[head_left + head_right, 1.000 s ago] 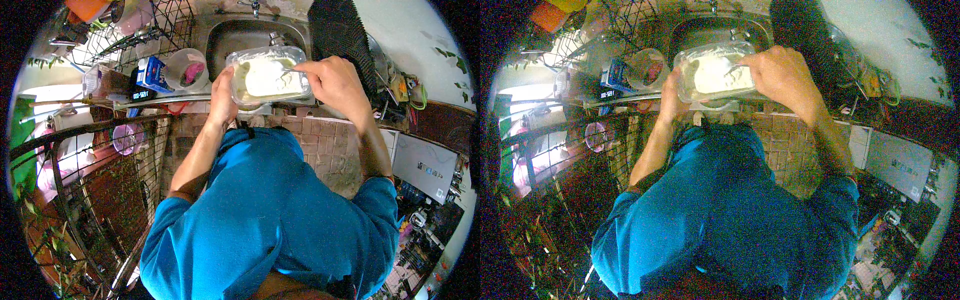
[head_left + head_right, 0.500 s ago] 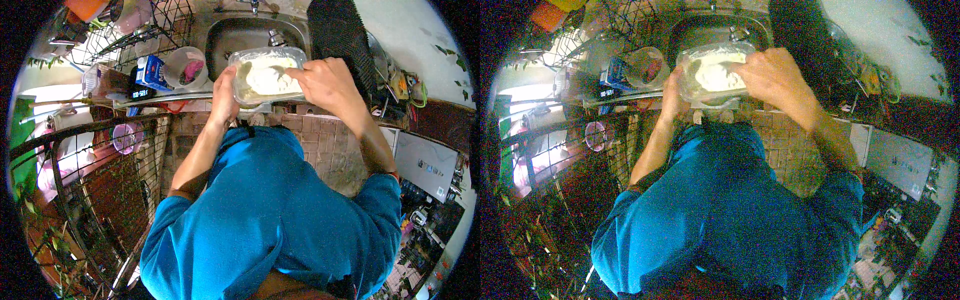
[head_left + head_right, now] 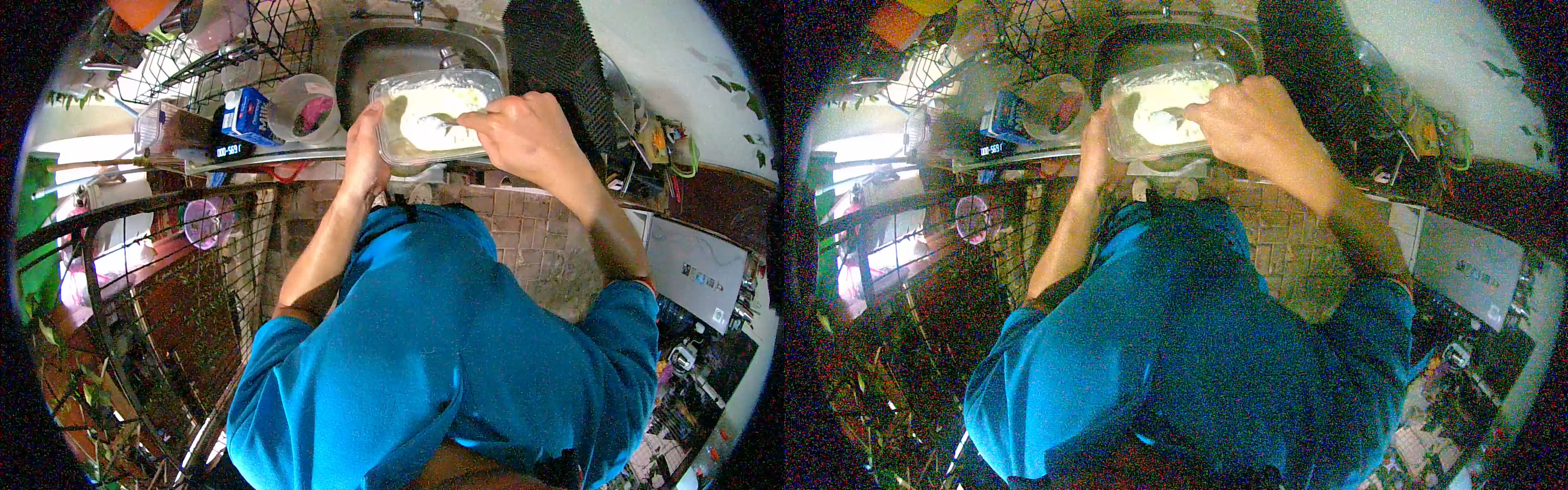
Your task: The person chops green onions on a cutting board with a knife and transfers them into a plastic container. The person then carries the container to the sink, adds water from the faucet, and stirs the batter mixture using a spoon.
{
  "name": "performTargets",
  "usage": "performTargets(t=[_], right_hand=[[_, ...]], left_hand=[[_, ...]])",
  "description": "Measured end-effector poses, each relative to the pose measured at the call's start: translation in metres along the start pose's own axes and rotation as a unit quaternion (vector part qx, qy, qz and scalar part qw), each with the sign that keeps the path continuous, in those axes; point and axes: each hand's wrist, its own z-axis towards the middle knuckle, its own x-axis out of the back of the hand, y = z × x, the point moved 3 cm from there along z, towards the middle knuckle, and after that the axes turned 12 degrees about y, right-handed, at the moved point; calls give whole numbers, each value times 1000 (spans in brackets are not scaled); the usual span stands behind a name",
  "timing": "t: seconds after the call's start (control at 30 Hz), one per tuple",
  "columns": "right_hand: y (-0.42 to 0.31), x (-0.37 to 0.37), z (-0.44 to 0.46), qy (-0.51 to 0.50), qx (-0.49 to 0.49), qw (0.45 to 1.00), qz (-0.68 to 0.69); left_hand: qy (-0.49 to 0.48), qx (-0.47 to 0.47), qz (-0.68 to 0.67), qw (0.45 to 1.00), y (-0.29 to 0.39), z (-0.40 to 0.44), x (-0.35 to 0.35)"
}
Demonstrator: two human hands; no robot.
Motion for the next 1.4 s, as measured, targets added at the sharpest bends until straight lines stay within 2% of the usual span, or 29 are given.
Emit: performTargets(t=[0.07,0.17,0.23,0.4,0.47,0.57,0.63,0.67,0.77,0.83,0.9,0.97,1.07,1.23,1.3,1.4], right_hand=[[3,2,0,-14,-8,1000,8],[10,-5,1,16,-5,996,87],[10,-11,5,42,44,992,110],[4,-1,18,8,64,998,25],[8,0,18,3,71,997,10],[23,-5,18,18,42,996,70],[26,-14,17,34,-13,987,155],[25,-19,15,35,-13,987,155],[20,-24,8,28,-51,992,116],[16,-15,4,-21,-47,997,63],[22,-4,5,-21,-41,996,78],[23,-2,4,-23,-36,995,94],[19,-12,4,48,-69,984,154],[1,-10,-2,5,-52,998,45],[1,-6,-3,-18,-5,1000,3],[17,14,-3,33,-12,999,34]], left_hand=[[13,5,-63,998,3,-2,-3],[8,-3,-40,999,8,-7,-7],[-2,0,-47,999,-1,4,-1],[-6,29,-15,999,1,0,-5],[6,-4,-23,1000,-2,4,-3],[-4,2,-29,1000,-6,7,0],[-9,23,-29,999,-5,5,0],[-16,45,-27,998,-5,4,-2],[8,30,-21,999,3,-4,-7],[16,29,-4,999,-1,-5,-3],[23,30,14,999,-3,-5,-1],[4,37,-23,999,-3,-5,-1],[-9,-10,-30,999,-8,3,-1],[-6,19,-40,999,2,-2,-5],[9,24,-26,999,-1,0,-2],[11,14,-35,999,-7,1,2]])
